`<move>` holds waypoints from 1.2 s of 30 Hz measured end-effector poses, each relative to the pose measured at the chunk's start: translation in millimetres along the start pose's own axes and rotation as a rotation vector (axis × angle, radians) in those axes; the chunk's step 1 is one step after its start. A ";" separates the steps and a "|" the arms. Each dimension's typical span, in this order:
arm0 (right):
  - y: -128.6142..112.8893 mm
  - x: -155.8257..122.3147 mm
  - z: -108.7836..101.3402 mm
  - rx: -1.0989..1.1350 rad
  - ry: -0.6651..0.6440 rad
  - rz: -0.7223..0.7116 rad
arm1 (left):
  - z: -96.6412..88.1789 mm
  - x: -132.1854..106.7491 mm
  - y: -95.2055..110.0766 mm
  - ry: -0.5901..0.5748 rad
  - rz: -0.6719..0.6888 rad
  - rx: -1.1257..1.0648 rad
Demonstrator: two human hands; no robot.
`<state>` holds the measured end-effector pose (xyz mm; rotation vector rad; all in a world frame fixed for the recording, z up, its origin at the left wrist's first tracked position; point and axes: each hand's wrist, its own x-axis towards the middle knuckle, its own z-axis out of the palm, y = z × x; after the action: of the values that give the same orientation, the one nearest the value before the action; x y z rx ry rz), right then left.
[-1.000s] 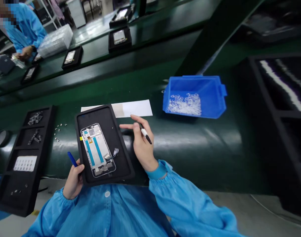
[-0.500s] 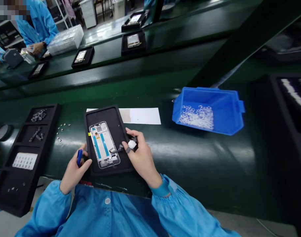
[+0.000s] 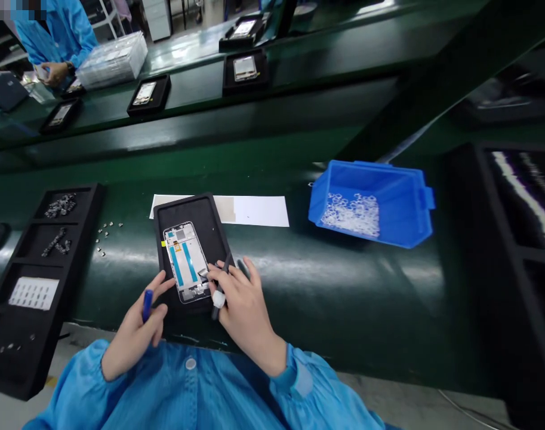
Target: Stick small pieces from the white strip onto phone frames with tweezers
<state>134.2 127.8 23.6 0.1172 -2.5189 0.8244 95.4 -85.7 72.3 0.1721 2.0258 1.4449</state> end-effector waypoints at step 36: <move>-4.1 71.3 16.6 1.030 0.183 0.750 | 5.6 117.6 38.3 0.176 0.200 -0.257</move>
<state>65.5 119.7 47.8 -0.5685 -1.6883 2.2225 -3.8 -13.4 56.0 0.1459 1.9803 1.8892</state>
